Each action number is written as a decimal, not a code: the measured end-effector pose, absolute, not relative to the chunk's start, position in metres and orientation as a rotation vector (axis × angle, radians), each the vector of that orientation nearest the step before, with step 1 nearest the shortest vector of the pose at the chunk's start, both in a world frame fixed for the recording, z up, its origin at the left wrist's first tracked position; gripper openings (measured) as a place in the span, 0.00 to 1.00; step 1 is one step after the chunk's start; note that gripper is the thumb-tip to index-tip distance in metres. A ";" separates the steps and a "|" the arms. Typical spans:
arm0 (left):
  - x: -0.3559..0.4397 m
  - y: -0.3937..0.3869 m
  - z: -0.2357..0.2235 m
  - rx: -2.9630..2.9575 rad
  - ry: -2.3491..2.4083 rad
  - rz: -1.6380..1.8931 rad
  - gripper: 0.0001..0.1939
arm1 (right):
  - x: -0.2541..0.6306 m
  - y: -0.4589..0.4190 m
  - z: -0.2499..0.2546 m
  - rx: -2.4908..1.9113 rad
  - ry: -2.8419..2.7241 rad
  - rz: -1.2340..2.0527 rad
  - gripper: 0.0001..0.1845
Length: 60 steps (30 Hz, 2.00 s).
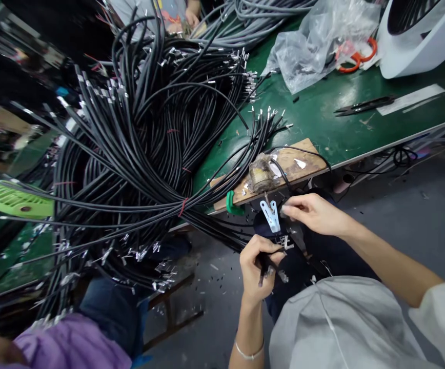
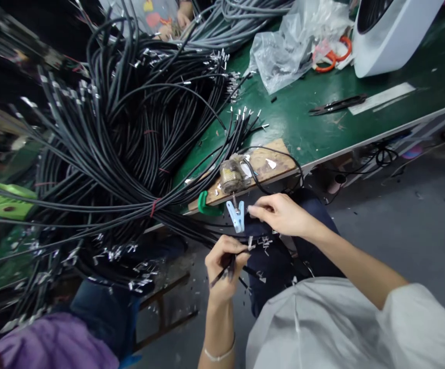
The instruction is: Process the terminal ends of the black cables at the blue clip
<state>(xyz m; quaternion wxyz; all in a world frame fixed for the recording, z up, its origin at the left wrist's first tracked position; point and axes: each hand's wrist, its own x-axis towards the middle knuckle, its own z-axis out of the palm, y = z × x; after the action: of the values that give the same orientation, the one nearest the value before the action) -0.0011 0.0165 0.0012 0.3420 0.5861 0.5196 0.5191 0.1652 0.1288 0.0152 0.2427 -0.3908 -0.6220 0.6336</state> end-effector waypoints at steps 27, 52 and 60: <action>0.001 0.022 0.002 1.507 1.379 1.432 0.02 | 0.175 0.082 -0.002 -0.749 -1.339 1.429 0.07; 0.017 0.008 0.012 1.481 1.610 1.182 0.16 | 0.125 0.046 -0.005 -0.659 -0.490 1.949 0.13; 0.012 0.011 0.019 1.443 1.551 1.035 0.25 | 0.149 0.053 -0.006 -0.762 -1.144 1.564 0.06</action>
<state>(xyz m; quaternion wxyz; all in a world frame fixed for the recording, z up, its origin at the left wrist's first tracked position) 0.0119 0.0112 0.0187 0.3819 0.5658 0.6079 0.4056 0.1489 0.0534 -0.0057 0.5053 -0.3157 -0.4742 0.6481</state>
